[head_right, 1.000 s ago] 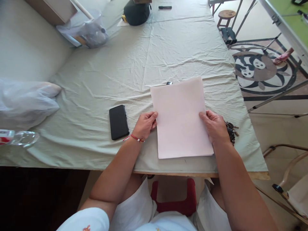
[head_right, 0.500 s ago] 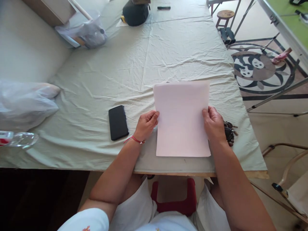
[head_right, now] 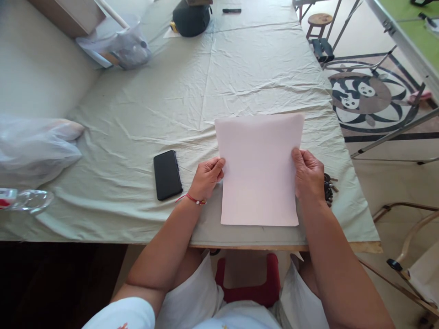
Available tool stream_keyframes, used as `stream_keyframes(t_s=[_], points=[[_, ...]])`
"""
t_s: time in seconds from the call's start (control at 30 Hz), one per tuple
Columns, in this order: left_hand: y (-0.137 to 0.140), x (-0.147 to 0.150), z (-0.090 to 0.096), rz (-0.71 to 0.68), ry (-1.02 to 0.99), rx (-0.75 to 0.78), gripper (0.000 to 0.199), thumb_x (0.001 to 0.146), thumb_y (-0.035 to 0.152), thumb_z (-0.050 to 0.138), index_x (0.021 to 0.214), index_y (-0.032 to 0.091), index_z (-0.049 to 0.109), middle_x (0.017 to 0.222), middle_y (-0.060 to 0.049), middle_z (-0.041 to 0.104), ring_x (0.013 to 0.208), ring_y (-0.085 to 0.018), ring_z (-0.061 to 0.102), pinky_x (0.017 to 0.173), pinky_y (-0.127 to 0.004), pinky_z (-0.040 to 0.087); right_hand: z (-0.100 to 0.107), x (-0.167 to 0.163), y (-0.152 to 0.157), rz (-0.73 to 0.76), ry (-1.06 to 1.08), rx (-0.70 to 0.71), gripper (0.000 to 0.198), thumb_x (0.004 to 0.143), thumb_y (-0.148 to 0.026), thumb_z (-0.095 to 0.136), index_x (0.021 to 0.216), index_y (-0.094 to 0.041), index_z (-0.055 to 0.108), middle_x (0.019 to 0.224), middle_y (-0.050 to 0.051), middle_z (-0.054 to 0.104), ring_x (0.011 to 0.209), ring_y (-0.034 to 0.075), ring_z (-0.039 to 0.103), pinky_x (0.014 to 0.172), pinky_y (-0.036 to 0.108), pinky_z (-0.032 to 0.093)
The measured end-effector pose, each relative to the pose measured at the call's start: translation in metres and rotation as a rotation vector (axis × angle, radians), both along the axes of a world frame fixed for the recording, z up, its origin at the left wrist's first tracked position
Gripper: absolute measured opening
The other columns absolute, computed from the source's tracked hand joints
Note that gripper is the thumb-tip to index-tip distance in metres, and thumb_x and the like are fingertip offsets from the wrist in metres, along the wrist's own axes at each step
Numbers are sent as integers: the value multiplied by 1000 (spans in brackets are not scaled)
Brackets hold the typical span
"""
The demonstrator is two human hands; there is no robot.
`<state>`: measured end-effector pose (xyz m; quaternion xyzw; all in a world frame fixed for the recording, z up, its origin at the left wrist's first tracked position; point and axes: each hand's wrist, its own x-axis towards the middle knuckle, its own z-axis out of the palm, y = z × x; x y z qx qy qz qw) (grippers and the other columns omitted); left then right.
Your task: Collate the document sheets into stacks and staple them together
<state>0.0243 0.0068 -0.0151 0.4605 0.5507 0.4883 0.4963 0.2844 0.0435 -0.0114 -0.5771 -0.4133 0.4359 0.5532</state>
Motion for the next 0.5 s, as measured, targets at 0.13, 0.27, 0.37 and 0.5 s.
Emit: stream_keyframes(t_s=[0.13, 0.27, 0.37, 0.5], points=[[1, 1, 4, 18, -105, -61, 62, 74, 72, 73, 66, 17, 46, 57, 5, 30, 50, -6, 27, 47, -24, 16, 0, 0, -1, 14, -86, -20, 44, 79, -70, 70, 89, -28, 67, 87, 4, 71, 86, 25, 67, 71, 38, 56], [1, 1, 7, 7, -155, -77, 62, 72, 70, 75, 66, 17, 45, 57, 5, 30, 50, -5, 25, 47, -24, 15, 1, -1, -1, 6, -96, -33, 43, 79, -71, 70, 89, -29, 67, 89, 5, 72, 88, 28, 68, 70, 40, 57], [0, 0, 8, -7, -173, -94, 61, 72, 69, 76, 66, 17, 44, 57, 6, 29, 49, -4, 24, 47, -24, 14, 2, -1, -1, -7, -66, -39, 41, 77, -69, 73, 87, -29, 67, 88, 5, 72, 89, 28, 68, 70, 40, 58], [0, -3, 8, -33, -180, -154, 58, 73, 65, 76, 65, 16, 45, 53, 6, 33, 46, -3, 24, 47, -23, 14, 0, 0, -1, 0, 7, -13, 39, 74, -65, 79, 84, -28, 68, 81, 2, 70, 84, 25, 68, 70, 38, 57]])
